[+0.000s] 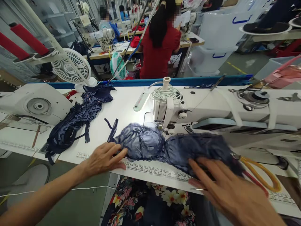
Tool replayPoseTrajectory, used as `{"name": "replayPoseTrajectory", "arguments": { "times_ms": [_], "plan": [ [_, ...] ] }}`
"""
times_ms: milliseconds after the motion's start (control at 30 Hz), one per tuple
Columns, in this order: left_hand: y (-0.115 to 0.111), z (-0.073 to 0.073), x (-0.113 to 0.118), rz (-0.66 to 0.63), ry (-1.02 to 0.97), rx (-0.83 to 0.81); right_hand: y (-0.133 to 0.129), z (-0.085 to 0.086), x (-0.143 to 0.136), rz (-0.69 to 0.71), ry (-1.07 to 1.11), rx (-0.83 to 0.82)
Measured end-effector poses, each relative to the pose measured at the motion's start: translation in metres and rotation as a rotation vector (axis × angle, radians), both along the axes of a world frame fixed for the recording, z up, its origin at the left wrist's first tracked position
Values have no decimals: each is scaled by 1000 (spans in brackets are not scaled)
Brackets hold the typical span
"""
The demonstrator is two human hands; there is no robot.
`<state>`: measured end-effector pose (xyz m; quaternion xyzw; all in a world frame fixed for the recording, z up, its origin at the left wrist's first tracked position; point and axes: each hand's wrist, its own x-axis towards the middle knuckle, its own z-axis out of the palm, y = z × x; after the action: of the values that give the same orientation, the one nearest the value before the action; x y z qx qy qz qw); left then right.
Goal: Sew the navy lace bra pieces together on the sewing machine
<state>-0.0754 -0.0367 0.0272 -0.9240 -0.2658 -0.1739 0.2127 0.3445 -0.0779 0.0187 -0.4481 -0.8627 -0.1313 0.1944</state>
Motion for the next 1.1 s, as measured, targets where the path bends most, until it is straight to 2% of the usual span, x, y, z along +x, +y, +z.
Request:
{"name": "replayPoseTrajectory", "arguments": {
  "times_ms": [67,167,233,333,400,467,667,733,833,967,1033,1100],
  "plan": [
    [-16,-22,7,24,-19,-171,-5,-11,-19,59,-76,-2],
    [-41,-43,29,46,-138,-197,-1,-15,-54,77,-41,-16],
    [-53,-51,51,88,-193,-178,10,-14,-80,177,30,-86],
    [-63,-62,82,218,-231,-181,32,-17,-115,385,104,-237],
    [-65,-69,94,294,-242,-200,48,-23,-130,422,95,-308],
    [-66,-74,97,317,-239,-216,61,-32,-136,406,59,-347],
    [-66,-78,85,285,-244,-260,81,-50,-130,328,48,-334],
    [-67,-78,82,286,-250,-293,81,-48,-127,345,58,-363],
    [-71,-74,78,279,-257,-355,75,-36,-111,329,114,-363],
    [-69,-58,74,234,-301,-461,56,-17,-76,190,280,-195],
    [-57,-47,78,152,-324,-477,47,-14,-63,181,286,-144],
    [-37,-40,87,24,-310,-470,40,-18,-60,201,227,-143]
  ]
}}
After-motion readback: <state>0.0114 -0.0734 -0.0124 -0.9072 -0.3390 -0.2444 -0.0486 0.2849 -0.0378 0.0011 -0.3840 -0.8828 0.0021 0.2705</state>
